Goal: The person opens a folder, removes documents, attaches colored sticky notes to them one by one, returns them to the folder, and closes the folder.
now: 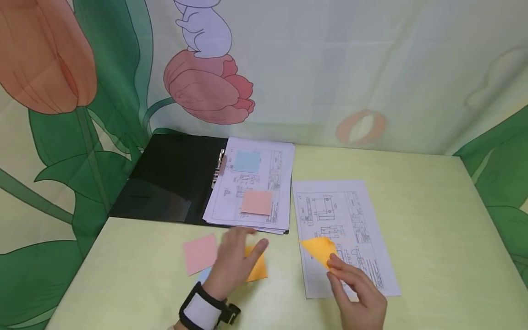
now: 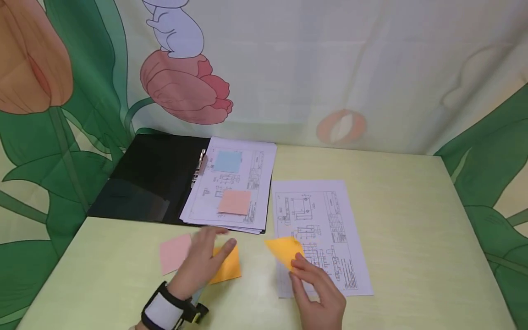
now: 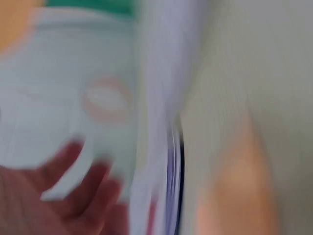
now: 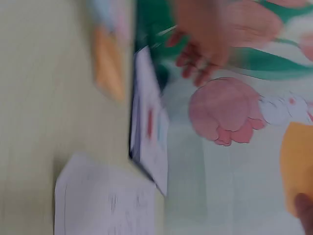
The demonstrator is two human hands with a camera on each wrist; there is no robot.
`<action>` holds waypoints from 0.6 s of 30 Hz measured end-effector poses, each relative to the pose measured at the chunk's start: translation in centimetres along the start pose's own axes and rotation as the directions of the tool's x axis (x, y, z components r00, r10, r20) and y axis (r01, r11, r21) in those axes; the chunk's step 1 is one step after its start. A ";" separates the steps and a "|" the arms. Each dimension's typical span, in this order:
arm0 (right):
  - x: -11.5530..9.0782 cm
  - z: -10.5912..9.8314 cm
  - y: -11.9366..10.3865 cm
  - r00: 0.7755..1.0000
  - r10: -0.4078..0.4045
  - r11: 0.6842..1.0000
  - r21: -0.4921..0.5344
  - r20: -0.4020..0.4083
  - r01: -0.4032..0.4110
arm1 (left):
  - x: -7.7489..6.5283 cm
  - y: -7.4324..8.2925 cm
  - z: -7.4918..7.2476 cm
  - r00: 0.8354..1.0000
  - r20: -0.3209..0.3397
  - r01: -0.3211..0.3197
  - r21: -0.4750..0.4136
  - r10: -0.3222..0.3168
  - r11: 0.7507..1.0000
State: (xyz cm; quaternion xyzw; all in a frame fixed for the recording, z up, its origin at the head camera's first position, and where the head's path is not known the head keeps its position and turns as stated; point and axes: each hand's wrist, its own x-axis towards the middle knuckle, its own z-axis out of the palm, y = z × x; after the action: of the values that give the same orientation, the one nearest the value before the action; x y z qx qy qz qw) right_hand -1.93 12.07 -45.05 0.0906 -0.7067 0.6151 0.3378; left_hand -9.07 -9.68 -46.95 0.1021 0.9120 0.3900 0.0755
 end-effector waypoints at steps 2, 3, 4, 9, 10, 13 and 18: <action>-0.2 0.3 0.8 0.956 -0.275 0.957 -0.067 0.106 0.283 | 0.0 1.5 0.9 0.982 0.190 0.052 -0.337 0.013 0.940; -0.2 0.4 1.3 0.928 -0.334 0.934 -0.072 0.165 0.349 | 0.1 2.2 1.4 0.962 0.271 0.128 -0.454 0.000 0.882; -0.3 0.3 1.8 0.924 -0.308 0.936 -0.099 0.227 0.337 | 0.3 2.8 1.8 0.943 0.333 0.195 -0.525 -0.012 0.829; 1.4 -1.0 4.9 0.875 0.317 0.916 -0.357 0.366 -0.182 | 3.1 3.8 3.4 0.958 0.288 0.133 -0.437 -0.001 0.889; 2.2 -1.1 5.6 0.831 0.444 0.861 -0.416 0.333 -0.293 | 3.8 3.8 3.6 0.956 0.294 0.097 -0.381 0.021 0.919; 5.6 -1.3 8.4 0.780 0.594 0.751 -0.485 0.198 -0.449 | 6.1 3.7 4.3 0.958 0.276 -0.018 -0.199 0.074 0.980; 10.7 -1.4 14.5 0.789 0.599 0.730 -0.496 0.134 -0.470 | 10.0 3.1 6.3 0.966 0.189 -0.249 0.494 0.176 0.833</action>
State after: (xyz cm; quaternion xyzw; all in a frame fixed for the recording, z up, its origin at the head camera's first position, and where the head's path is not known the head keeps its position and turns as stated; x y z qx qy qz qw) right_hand -17.40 19.78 -50.45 -0.1098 -0.8621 0.4921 0.0502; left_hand -17.01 -0.77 -49.58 0.2456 0.9584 0.1306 0.0634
